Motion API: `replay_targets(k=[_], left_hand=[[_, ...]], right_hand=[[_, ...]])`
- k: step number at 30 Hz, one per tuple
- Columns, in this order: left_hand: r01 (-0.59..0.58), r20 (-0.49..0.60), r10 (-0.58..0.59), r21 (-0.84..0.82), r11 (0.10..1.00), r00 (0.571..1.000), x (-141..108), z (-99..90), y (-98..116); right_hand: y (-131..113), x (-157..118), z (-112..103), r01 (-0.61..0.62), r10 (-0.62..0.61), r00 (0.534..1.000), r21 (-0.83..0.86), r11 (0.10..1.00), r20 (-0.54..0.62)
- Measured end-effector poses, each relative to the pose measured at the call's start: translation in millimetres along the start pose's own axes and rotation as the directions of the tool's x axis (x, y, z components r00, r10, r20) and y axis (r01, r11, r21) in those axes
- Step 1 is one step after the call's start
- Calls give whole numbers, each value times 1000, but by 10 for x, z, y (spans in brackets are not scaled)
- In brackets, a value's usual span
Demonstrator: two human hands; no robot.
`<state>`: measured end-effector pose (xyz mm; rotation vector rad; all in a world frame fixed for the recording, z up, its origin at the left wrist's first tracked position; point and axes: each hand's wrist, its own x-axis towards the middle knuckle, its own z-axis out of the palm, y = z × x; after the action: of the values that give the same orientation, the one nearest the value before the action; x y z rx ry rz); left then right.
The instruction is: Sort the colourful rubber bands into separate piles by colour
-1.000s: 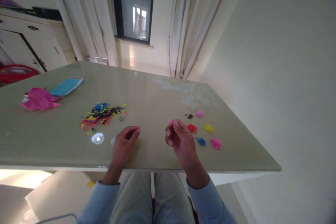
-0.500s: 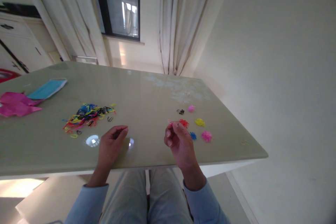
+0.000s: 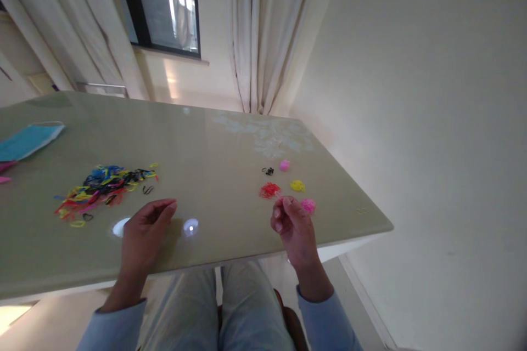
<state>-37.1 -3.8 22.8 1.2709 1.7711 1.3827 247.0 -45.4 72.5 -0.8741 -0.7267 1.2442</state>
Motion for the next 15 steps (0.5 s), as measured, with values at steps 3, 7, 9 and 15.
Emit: replay_targets(k=[3, 7, 9, 15], left_hand=[[40, 0, -40, -8, 999, 999, -2, -1, 15], [81, -18, -80, 55, 995, 997, -5, -3, 47], [81, -25, -79, 85, 993, 997, -8, -4, 54], [83, -40, -79, 121, 989, 996, -16, 4, 69]], right_hand=[[-50, 67, -429, 91, -119, 983, -196, 976, -138], [-176, 152, -1008, 155, -337, 921, -614, 774, -193], [-250, 179, -1223, 135, -396, 909, -802, 582, -134], [-332, 262, -1505, 125, -444, 894, -986, 107, 65]])
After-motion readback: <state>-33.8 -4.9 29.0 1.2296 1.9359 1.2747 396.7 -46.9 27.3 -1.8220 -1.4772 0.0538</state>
